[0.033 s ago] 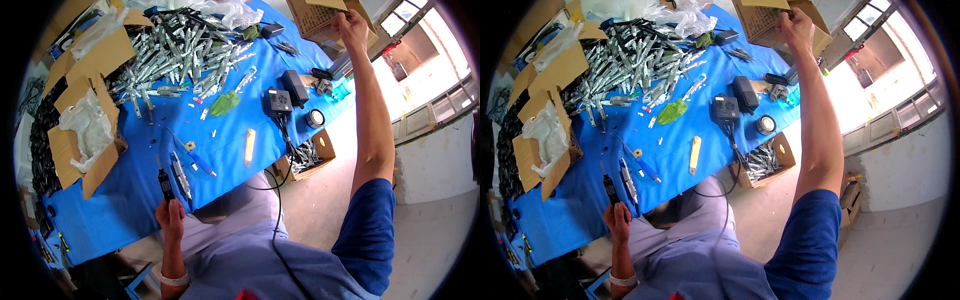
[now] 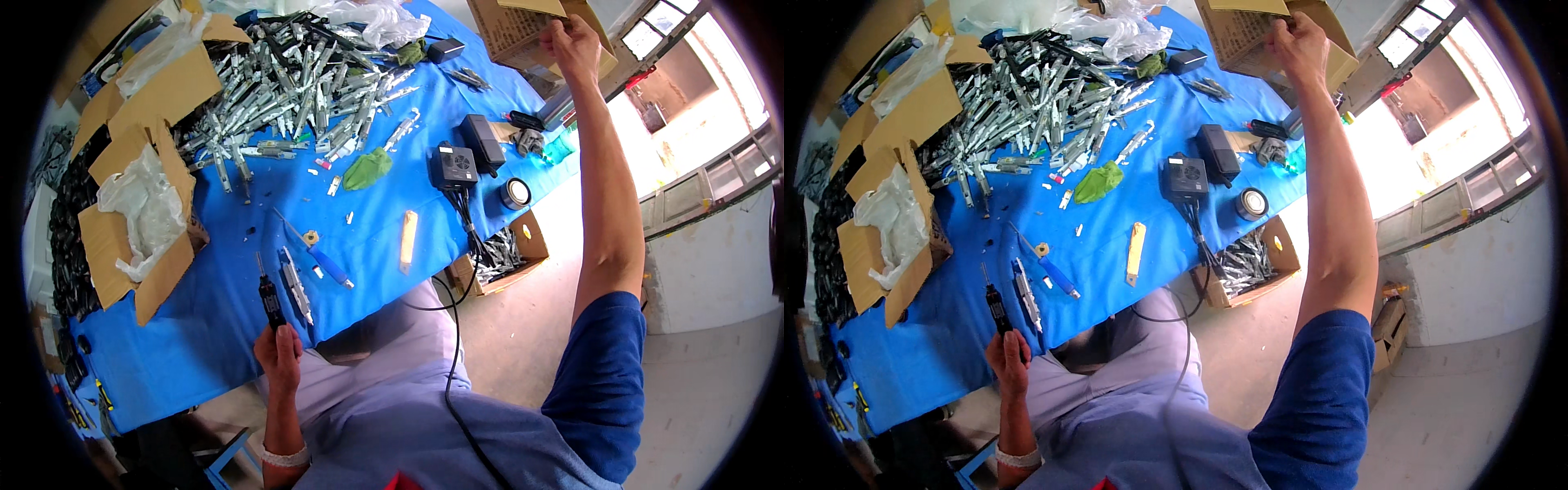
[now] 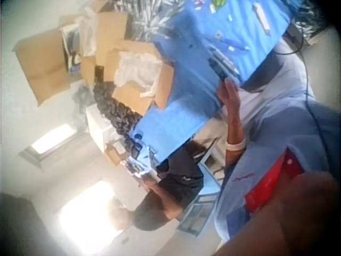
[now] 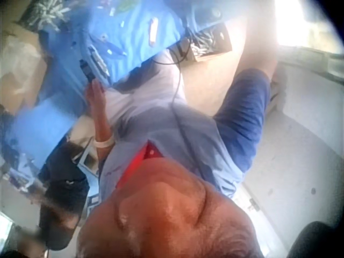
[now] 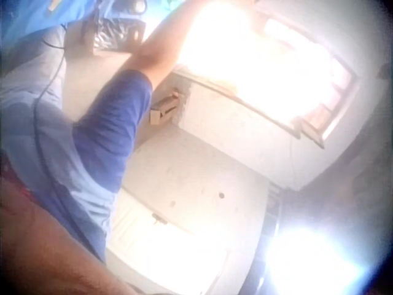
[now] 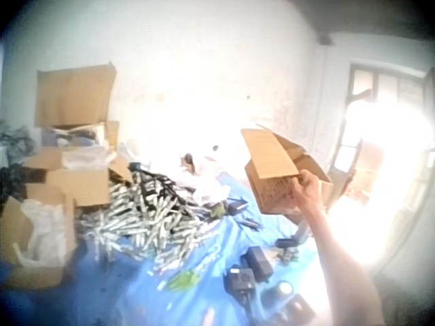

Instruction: The person assembles electronic components by inserting a motor into a plastic housing, wiping parts with a green cloth, and using a small screwdriver to secure small screws.

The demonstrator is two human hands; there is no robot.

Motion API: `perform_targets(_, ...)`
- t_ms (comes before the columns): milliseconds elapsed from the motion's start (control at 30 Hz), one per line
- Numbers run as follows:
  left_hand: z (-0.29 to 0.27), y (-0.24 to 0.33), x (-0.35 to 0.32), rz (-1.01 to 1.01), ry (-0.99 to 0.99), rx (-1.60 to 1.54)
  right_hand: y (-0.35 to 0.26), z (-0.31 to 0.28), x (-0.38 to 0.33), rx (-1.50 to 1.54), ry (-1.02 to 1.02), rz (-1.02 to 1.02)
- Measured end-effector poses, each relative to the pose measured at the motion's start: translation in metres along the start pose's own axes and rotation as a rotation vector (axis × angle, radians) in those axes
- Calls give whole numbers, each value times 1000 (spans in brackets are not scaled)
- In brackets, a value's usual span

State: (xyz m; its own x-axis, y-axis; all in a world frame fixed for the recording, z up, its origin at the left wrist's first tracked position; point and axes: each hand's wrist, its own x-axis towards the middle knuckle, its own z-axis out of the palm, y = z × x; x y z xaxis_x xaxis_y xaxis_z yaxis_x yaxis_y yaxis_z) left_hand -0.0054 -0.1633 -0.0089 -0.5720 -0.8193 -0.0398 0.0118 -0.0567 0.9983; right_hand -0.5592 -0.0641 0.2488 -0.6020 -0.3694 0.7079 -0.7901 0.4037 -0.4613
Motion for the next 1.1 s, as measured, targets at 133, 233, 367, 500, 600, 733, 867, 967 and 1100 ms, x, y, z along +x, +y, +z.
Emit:
perform_targets(133,1,2,0,12,-3,41,-7,9,-7,43,-6,-9)
perform_targets(233,3,2,1,6,-4,40,-11,17,-11,-13,18,11)
perform_targets(367,2,-3,0,27,-1,-19,-18,37,-14,-57,104,17)
perform_targets(500,-1,0,0,42,-21,42,-3,53,-20,74,42,3)
perform_targets(600,0,-1,0,42,-4,54,6,52,-19,94,-27,15)
perform_targets(733,-1,-2,-1,22,-6,35,1,49,-17,122,-22,17)
perform_targets(867,-3,-3,1,10,-41,-8,-2,43,-8,155,15,19)
perform_targets(967,-2,-2,1,-5,-46,-41,-3,44,-7,143,33,13)
perform_targets(1100,-3,3,3,25,-48,33,11,51,-8,76,14,-27)
